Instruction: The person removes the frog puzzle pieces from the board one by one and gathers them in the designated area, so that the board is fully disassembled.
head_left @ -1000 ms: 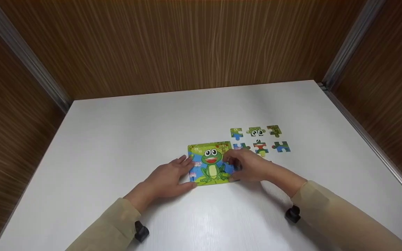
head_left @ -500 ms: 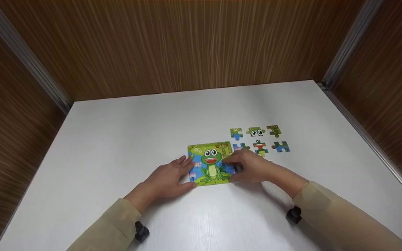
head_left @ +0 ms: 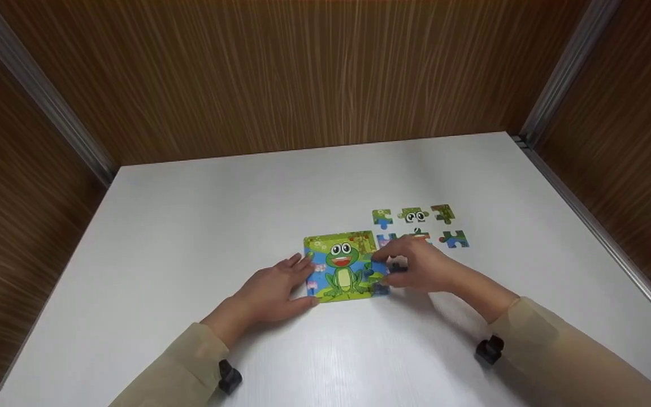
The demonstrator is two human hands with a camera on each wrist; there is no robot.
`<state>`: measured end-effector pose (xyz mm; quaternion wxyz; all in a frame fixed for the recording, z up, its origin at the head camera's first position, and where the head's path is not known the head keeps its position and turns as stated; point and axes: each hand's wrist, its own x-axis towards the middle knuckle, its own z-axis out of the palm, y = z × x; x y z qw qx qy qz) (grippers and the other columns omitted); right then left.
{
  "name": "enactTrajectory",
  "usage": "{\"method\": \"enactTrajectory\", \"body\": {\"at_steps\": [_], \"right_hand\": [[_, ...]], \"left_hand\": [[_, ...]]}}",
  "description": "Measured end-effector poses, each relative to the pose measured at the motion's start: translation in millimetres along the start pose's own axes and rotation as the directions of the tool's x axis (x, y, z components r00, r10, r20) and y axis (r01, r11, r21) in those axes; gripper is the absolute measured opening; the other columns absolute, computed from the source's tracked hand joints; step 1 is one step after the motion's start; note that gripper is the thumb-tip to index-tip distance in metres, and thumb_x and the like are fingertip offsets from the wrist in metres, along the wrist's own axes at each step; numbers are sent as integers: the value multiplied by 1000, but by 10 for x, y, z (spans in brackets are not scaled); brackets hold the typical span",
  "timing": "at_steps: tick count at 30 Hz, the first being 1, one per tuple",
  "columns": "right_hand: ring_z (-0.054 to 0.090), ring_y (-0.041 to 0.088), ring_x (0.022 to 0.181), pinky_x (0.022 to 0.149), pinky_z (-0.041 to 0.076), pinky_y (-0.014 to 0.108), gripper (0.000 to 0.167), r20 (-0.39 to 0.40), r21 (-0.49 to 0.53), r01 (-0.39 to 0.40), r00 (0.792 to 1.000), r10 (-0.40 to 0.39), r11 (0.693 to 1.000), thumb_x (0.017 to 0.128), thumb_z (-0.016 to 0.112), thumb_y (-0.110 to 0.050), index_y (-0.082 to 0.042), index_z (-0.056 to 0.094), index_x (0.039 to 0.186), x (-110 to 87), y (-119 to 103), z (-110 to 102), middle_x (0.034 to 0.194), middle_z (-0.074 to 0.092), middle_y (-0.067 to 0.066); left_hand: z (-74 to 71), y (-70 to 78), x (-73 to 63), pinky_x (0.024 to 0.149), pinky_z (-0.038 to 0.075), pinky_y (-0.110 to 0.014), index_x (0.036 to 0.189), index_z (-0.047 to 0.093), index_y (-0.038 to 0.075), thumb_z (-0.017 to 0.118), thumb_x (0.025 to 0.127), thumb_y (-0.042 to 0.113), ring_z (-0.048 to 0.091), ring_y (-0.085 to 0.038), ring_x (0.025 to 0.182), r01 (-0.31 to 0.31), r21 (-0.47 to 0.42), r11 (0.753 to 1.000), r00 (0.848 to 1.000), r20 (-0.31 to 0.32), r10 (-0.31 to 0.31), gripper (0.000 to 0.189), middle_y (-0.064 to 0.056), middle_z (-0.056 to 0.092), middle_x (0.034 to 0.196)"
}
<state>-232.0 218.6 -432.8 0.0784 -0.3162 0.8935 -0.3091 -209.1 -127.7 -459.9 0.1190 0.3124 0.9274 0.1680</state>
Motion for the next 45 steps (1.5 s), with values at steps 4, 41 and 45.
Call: {"method": "enactTrajectory", "body": {"at_steps": [4, 41, 45], "right_hand": [[67, 24, 120, 105, 52, 52, 36, -12, 4, -38, 999, 38, 999, 88, 87, -16, -11, 79, 123, -87, 46, -82, 124, 76, 0], [63, 37, 119, 90, 48, 52, 37, -132, 44, -274, 952, 277, 961, 89, 87, -13, -10, 78, 124, -874, 616, -622, 131, 72, 13], [63, 37, 118, 90, 49, 52, 38, -126, 30, -308, 942, 310, 951, 89, 87, -12, -9, 77, 126, -915, 644, -633, 130, 71, 14]], "left_hand": [[1, -5, -6, 121, 37, -52, 161, 46, 7, 57, 102, 57, 31, -31, 157, -1, 4, 1000, 1000, -7, 1, 78, -8, 38, 168], [-27, 13, -11, 122, 36, -53, 162, 44, 8, 55, 102, 56, 30, -30, 158, -2, 5, 1000, 1000, 6, 2, 77, -7, 35, 170], [-24, 4, -16, 121, 37, -53, 162, 44, 8, 55, 102, 57, 30, -30, 158, -3, 3, 1000, 1000, 4, 3, 78, -6, 35, 170]]}}
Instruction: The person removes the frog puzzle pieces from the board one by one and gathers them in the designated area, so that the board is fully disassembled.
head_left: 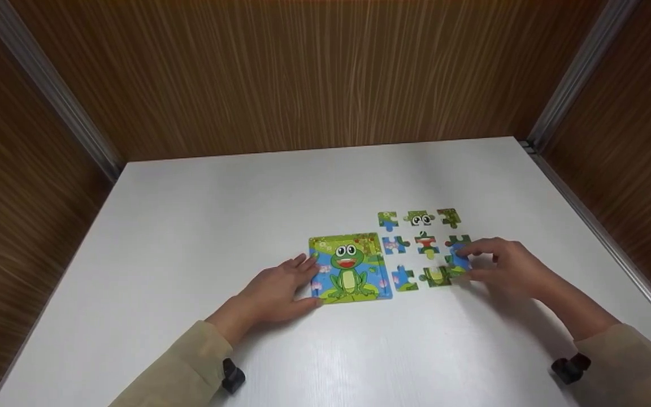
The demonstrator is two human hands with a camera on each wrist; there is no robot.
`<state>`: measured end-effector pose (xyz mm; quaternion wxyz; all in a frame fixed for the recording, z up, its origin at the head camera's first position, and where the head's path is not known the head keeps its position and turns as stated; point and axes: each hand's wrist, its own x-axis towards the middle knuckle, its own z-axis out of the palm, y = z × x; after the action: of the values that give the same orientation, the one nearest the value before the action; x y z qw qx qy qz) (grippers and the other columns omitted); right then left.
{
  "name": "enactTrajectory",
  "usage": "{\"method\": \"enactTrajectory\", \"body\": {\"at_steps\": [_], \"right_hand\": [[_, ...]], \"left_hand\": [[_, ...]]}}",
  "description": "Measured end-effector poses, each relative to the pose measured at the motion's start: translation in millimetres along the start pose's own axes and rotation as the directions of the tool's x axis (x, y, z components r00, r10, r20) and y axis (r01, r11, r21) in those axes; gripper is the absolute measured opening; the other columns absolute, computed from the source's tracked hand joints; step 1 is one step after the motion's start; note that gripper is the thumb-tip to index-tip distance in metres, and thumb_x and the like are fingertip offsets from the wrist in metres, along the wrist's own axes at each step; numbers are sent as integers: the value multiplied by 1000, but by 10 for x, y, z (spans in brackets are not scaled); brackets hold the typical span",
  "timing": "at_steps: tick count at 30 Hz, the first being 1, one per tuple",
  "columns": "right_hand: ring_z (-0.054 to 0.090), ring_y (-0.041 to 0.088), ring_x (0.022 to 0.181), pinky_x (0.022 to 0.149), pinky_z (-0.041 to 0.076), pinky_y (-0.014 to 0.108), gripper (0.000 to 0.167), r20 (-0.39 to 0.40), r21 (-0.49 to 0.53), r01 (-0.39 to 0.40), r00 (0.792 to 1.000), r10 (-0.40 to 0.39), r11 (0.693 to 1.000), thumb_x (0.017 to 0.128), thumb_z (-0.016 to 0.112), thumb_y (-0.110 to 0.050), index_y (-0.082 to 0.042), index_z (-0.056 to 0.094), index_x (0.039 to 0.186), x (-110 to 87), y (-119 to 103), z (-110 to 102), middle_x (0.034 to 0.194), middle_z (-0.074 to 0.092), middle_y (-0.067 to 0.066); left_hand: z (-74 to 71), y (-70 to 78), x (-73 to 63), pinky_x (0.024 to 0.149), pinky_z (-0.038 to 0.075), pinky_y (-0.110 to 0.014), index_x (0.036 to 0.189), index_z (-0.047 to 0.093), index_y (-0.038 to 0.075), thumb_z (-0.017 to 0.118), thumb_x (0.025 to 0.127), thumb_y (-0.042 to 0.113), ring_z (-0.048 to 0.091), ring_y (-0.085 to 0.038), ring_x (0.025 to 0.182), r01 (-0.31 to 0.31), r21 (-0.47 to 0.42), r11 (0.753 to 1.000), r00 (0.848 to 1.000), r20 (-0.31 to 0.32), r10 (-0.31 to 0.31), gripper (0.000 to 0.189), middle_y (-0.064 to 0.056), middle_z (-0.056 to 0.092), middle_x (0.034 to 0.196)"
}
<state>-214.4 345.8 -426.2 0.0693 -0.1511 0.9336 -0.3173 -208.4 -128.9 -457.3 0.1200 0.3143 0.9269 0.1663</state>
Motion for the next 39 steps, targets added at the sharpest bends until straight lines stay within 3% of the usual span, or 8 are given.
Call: {"method": "enactTrajectory", "body": {"at_steps": [6, 21, 31, 39], "right_hand": [[62, 39, 122, 94, 48, 53, 41, 16, -22, -62, 998, 63, 998, 89, 86, -13, -11, 77, 128, -57, 84, -29, 136, 68, 17], [61, 39, 125, 95, 53, 50, 42, 43, -50, -108, 993, 110, 993, 87, 88, -17, -12, 77, 128, -125, 208, -49, 138, 66, 21], [60, 42, 127, 102, 50, 60, 41, 40, -46, -77, 996, 79, 996, 85, 90, -16, -10, 78, 124, -122, 208, -15, 134, 69, 19], [60, 42, 128, 105, 50, 62, 41, 46, -57, -86, 995, 88, 995, 86, 88, -11, -10, 77, 126, -121, 232, 1, 136, 68, 19]], "left_hand": [[4, -3, 11, 120, 38, -54, 161, 46, 7, 56, 102, 55, 31, -31, 158, -10, 0, 1000, 1000, -13, 10, 76, -7, 36, 169], [2, 9, -20, 119, 39, -54, 161, 47, 7, 57, 101, 56, 32, -32, 157, -12, -9, 1000, 1000, -22, 11, 77, -8, 37, 168], [19, 13, -18, 120, 38, -53, 161, 47, 7, 56, 102, 56, 32, -32, 157, -16, -3, 1000, 1000, -23, 16, 77, -7, 37, 169], [34, 4, 7, 119, 40, -53, 161, 46, 7, 57, 102, 55, 32, -32, 157, -17, -6, 1000, 1000, -19, 17, 77, -9, 38, 168]]}}
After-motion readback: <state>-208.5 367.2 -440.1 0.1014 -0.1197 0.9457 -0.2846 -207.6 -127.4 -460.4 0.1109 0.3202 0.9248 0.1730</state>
